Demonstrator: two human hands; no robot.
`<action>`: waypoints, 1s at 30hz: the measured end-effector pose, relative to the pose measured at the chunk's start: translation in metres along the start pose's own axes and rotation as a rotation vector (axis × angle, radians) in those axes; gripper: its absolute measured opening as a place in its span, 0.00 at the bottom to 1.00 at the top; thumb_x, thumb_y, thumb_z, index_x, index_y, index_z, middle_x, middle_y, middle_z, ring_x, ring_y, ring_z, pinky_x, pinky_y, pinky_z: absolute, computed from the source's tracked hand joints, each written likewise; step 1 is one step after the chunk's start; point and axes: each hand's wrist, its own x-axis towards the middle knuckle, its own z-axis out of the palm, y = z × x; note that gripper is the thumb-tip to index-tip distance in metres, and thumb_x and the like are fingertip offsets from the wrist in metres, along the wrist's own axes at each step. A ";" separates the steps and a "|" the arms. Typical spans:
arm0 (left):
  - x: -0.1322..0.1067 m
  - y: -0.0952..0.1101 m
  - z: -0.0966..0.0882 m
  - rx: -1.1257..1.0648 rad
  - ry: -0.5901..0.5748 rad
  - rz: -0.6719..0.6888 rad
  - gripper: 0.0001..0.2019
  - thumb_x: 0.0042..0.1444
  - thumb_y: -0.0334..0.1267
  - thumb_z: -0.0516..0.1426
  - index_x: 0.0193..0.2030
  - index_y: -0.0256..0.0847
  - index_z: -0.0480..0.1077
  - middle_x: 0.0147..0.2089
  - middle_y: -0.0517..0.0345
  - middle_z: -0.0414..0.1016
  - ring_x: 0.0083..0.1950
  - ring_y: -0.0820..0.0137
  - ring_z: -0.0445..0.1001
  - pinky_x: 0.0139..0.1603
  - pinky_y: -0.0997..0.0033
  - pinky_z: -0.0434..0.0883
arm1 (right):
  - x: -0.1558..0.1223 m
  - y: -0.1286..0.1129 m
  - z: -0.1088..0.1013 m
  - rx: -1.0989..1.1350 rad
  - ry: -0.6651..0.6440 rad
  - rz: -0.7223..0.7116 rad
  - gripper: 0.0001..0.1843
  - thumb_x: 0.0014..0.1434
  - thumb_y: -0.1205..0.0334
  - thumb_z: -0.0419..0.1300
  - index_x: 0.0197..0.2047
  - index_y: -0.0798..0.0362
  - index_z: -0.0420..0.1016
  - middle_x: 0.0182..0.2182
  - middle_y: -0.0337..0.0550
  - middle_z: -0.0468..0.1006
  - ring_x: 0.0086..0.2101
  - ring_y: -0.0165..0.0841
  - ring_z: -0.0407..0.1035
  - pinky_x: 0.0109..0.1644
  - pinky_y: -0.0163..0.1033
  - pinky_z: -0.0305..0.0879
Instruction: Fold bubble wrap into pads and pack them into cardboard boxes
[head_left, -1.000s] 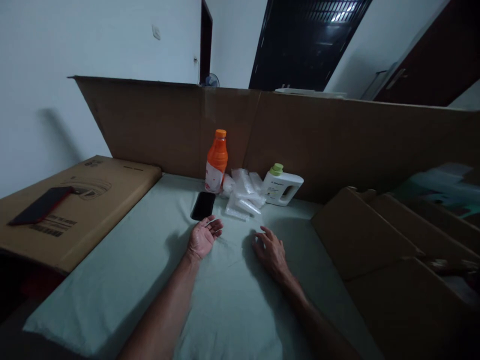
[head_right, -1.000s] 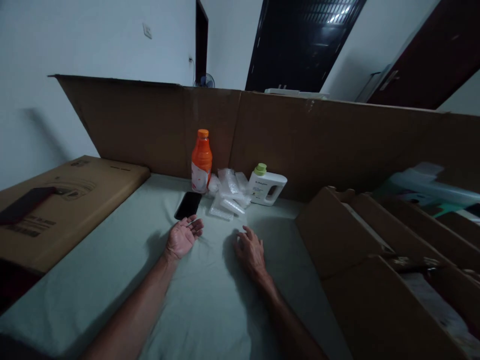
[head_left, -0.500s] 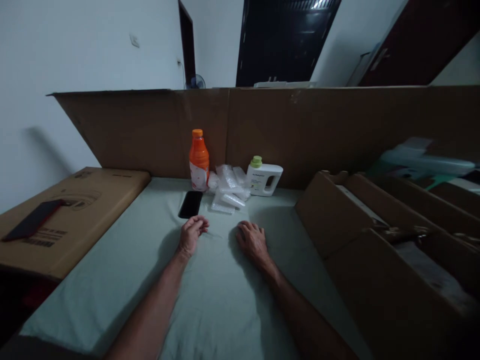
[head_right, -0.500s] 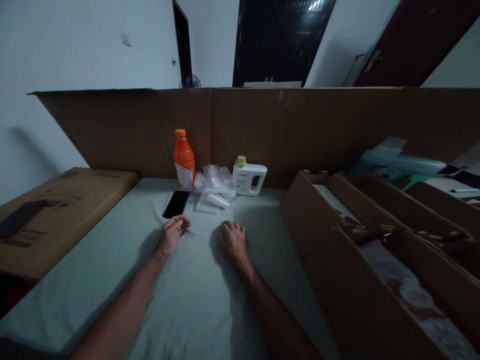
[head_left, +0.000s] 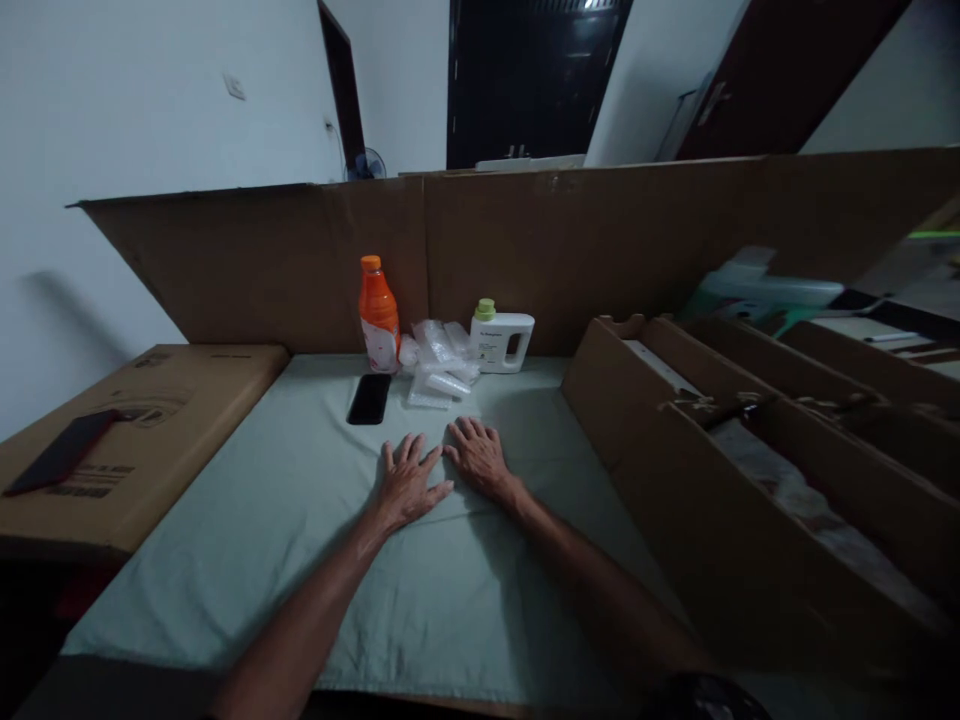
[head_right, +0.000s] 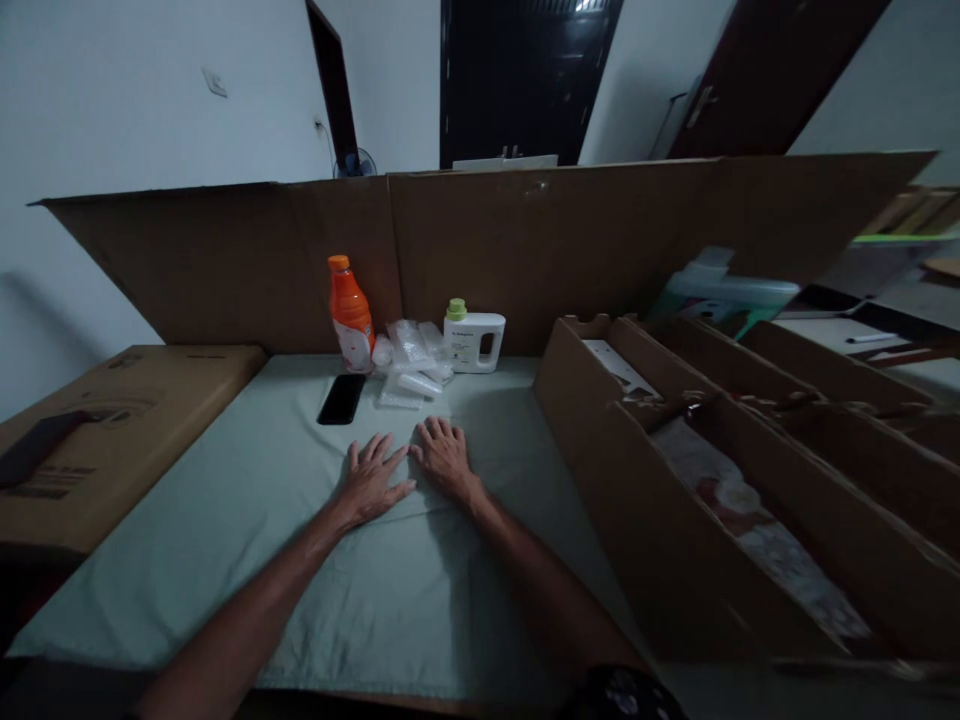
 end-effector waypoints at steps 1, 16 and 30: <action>-0.007 0.001 -0.001 0.051 -0.016 0.019 0.25 0.38 0.37 0.73 0.47 0.53 0.78 0.68 0.48 0.67 0.77 0.44 0.43 0.73 0.41 0.23 | -0.003 -0.001 0.001 -0.002 -0.008 -0.008 0.25 0.70 0.52 0.51 0.66 0.51 0.65 0.67 0.53 0.64 0.65 0.46 0.55 0.63 0.51 0.52; -0.116 0.020 -0.003 0.198 -0.132 0.033 0.28 0.43 0.45 0.71 0.54 0.53 0.76 0.72 0.48 0.62 0.77 0.44 0.43 0.72 0.44 0.20 | -0.113 -0.035 -0.008 0.030 -0.069 -0.072 0.30 0.70 0.46 0.50 0.69 0.51 0.63 0.69 0.55 0.61 0.68 0.46 0.50 0.69 0.53 0.46; -0.166 0.009 -0.005 0.675 -0.179 0.205 0.28 0.53 0.50 0.64 0.62 0.49 0.72 0.72 0.40 0.61 0.75 0.42 0.51 0.73 0.38 0.28 | -0.184 -0.065 -0.020 0.056 -0.052 -0.058 0.31 0.69 0.45 0.52 0.69 0.51 0.62 0.69 0.55 0.61 0.68 0.47 0.51 0.69 0.54 0.46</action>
